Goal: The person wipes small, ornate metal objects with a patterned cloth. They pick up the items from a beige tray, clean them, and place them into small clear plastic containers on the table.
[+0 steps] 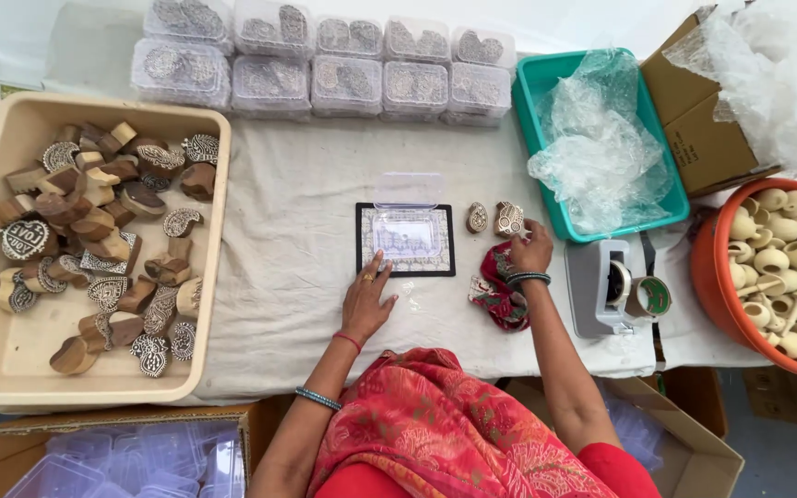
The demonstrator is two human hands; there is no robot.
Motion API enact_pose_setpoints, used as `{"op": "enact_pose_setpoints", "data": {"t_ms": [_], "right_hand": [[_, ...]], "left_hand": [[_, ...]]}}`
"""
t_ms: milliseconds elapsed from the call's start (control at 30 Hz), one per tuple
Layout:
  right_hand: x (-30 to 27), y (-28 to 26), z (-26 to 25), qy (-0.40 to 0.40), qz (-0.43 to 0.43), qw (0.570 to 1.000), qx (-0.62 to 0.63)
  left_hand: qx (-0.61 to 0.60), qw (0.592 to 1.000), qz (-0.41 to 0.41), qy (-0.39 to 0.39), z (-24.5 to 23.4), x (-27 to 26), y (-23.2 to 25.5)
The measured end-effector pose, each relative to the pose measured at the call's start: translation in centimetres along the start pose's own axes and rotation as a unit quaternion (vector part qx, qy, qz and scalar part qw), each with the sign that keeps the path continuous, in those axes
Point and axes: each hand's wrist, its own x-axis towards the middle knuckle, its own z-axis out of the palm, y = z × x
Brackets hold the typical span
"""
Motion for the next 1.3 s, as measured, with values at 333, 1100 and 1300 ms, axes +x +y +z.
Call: {"op": "enact_pose_setpoints", "data": {"t_ms": [333,1100,1300], "right_hand": [[5.0,2.9,2.1,-0.138,-0.120,0.979,-0.088],[0.6,-10.4,-4.3,-0.194,-0.247,0.947,-0.062],[-1.6,-17.3,0.2,-0.279,-0.337,0.894,-0.093]], "left_hand": [[0.024,0.999,-0.018,-0.041,0.2,-0.4,-0.8],[0.001,0.999,-0.006,-0.044,0.6,-0.7,-1.5],[-0.004,0.999,0.000,-0.034,0.6,-0.7,-1.8]]}}
